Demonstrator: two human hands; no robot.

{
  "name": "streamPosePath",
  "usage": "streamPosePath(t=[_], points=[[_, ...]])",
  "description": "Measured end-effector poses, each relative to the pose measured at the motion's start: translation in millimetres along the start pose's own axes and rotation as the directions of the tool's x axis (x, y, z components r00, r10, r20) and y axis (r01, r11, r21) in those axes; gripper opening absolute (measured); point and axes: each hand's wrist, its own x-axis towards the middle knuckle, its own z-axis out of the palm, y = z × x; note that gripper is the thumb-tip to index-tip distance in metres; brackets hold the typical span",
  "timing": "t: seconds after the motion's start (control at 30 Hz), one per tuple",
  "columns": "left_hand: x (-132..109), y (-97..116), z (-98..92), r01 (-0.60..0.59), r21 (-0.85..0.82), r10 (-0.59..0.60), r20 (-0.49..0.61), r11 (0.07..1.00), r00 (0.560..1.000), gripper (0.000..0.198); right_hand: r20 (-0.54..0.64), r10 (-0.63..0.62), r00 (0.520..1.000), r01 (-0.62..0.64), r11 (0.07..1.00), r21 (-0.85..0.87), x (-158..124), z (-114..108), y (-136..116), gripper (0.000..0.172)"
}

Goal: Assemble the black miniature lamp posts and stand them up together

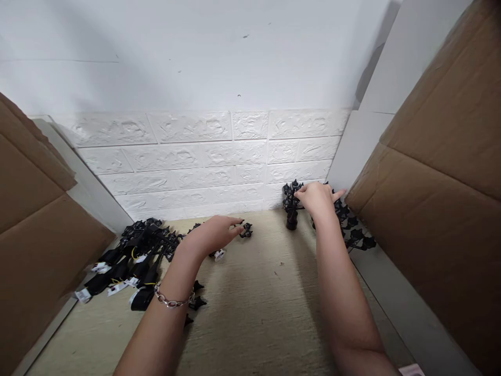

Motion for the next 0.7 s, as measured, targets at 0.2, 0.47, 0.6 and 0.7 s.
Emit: streamPosePath(t=[0.2, 0.47, 0.6, 0.7], points=[[1.9, -3.4, 1.8, 0.005, -0.02, -0.004, 0.02, 1.0, 1.0, 0.051, -0.068, 0.039, 0.997, -0.038, 0.999, 0.012, 4.1, 10.2, 5.0, 0.021], [3.7, -4.6, 3.2, -0.006, -0.014, 0.006, 0.024, 1.0, 1.0, 0.049, -0.094, 0.088, 0.992, -0.086, 0.996, 0.026, 7.1, 17.9, 6.0, 0.021], [3.8, -3.6, 3.2, 0.004, -0.016, -0.003, 0.025, 1.0, 1.0, 0.05, -0.1, 0.089, 0.991, -0.088, 0.996, 0.022, 6.7, 19.2, 5.1, 0.021], [4.2, -1.9, 3.6, 0.018, -0.008, -0.017, 0.03, 1.0, 0.999, 0.052, -0.126, 0.086, 0.988, -0.085, 0.996, 0.01, 6.1, 20.0, 3.5, 0.023]])
